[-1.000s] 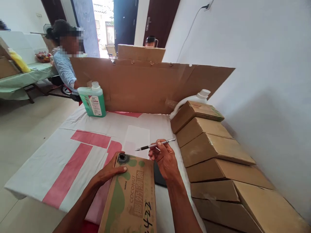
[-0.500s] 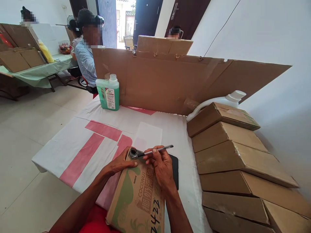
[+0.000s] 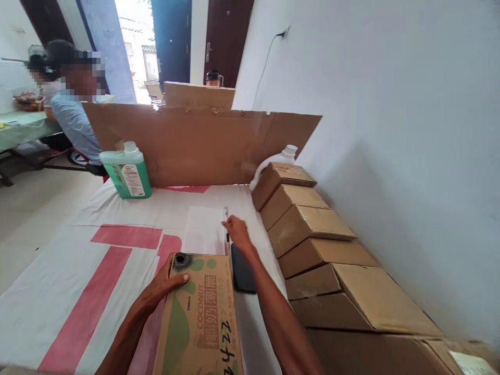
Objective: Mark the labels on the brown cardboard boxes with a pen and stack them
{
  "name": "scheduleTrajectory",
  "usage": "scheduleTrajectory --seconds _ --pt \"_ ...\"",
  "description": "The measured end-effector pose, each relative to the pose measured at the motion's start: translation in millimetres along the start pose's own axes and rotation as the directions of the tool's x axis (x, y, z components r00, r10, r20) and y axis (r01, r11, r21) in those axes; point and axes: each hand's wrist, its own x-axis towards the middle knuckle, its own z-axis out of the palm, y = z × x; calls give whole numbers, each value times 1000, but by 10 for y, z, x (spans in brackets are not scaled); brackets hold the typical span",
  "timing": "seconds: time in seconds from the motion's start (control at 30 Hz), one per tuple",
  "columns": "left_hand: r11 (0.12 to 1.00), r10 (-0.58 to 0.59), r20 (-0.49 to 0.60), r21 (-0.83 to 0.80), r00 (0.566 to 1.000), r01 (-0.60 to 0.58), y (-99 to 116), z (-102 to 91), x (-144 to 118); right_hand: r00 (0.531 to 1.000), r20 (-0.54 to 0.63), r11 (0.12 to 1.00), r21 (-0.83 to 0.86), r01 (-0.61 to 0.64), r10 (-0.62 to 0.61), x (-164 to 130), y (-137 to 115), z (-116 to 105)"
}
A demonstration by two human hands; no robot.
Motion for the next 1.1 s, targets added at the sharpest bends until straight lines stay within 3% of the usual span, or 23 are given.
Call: scheduleTrajectory --seconds 0.13,0.23,0.33,0.43,0.5,0.6,0.77,0.93,1.0,1.1 --pt "1000 17 -28 -8 999 -18 2 -5 -44 979 201 982 -187 -6 44 -27 119 363" --pt "999 48 -61 4 997 -47 25 -2 -77 970 236 963 -268 7 59 -186 179 397" --pt "998 60 -101 31 993 -57 32 -10 -103 984 153 944 -329 -39 94 -455 316 194" --pt "996 84 -163 19 983 -82 -8 -26 -101 973 28 894 -402 -198 228 -831 537 -13" --pt "992 119 -196 -7 973 -123 -35 -12 -74 943 -21 851 -425 -310 333 -1065 673 -57" --pt "985 165 -198 -20 966 -172 -27 71 -7 920 -38 843 -387 -374 391 -1248 796 -12" --pt "976 215 -86 3 973 -216 39 209 43 921 18 906 -191 -378 389 -1180 903 14" --pt "966 259 -61 17 964 -258 47 176 -42 933 132 928 125 -351 335 -1281 956 -152" --pt "963 271 -44 21 962 -270 81 170 -73 931 164 846 387 -366 328 -1428 898 -317" --pt "944 326 -39 76 945 -322 172 203 -94 924 169 496 803 -330 342 -1686 699 -664"
